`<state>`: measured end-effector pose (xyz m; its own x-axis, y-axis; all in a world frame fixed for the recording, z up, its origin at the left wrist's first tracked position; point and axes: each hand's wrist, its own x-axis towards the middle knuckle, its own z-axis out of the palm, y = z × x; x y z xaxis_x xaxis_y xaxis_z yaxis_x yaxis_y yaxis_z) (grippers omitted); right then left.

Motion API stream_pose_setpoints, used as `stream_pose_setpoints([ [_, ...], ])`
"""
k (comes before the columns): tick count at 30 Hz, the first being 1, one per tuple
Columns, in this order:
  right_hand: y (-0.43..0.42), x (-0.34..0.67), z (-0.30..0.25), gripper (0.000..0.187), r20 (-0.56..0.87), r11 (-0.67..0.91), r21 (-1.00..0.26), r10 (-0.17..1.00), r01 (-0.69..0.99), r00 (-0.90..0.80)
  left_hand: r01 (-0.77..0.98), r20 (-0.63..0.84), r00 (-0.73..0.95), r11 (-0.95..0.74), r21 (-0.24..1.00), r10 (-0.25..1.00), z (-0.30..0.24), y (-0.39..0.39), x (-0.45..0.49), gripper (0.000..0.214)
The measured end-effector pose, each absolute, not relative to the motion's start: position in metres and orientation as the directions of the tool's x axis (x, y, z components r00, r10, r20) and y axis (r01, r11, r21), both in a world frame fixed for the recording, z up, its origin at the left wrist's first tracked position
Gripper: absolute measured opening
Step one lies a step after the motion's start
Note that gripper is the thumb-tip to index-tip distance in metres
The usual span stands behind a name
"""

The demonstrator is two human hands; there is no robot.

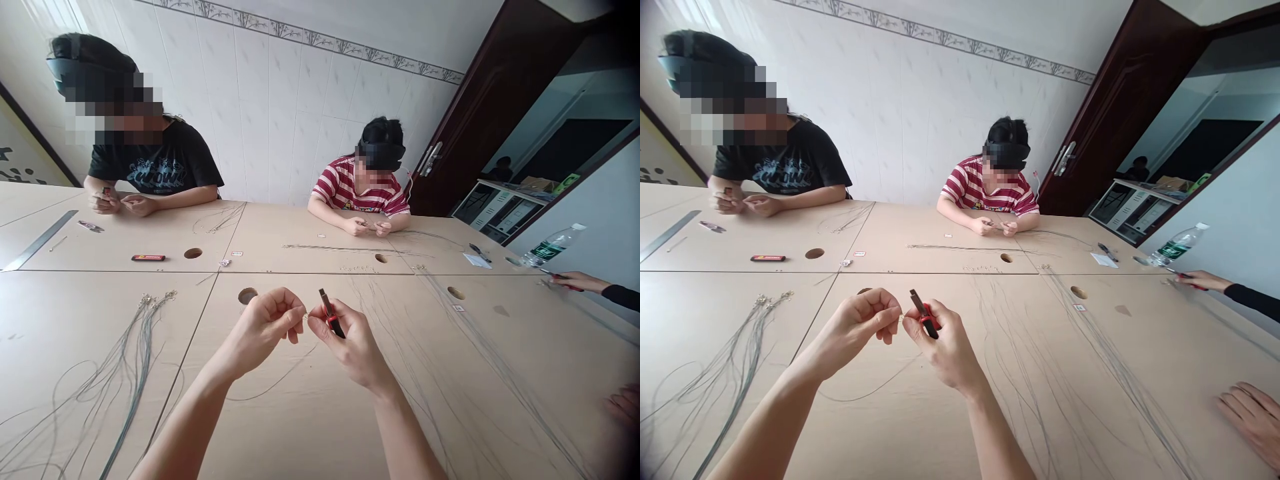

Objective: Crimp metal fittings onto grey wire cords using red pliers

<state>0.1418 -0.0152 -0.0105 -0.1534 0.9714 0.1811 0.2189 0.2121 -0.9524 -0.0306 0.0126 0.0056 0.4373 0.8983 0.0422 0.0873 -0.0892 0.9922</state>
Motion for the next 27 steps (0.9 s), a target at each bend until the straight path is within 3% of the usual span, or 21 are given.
stream_pose_setpoints([
  [8,-0.016,0.14,-0.01,0.023,0.199,0.232,-0.947,0.967,0.224,-0.16,0.092,0.036,0.46,-0.088,0.992,0.887,0.007,0.011,-0.03,0.023],
  [17,-0.015,0.147,-0.01,0.024,0.209,0.227,-0.94,0.973,0.254,-0.097,0.244,-0.085,0.586,-0.075,0.967,0.806,0.003,0.017,-0.042,0.026],
  [21,-0.017,0.151,-0.009,0.024,0.23,0.236,-0.942,0.972,0.238,-0.054,0.402,-0.165,0.646,-0.148,0.904,0.745,0.008,0.017,-0.052,0.029],
  [24,-0.019,0.151,-0.006,0.023,0.241,0.245,-0.937,0.969,0.251,-0.048,0.458,-0.039,0.538,-0.253,0.852,0.842,0.013,0.018,-0.058,0.039],
  [27,-0.02,0.15,-0.003,0.022,0.25,0.261,-0.926,0.965,0.272,-0.075,0.325,0.084,0.499,-0.276,0.904,0.863,0.012,0.024,-0.052,0.063],
])
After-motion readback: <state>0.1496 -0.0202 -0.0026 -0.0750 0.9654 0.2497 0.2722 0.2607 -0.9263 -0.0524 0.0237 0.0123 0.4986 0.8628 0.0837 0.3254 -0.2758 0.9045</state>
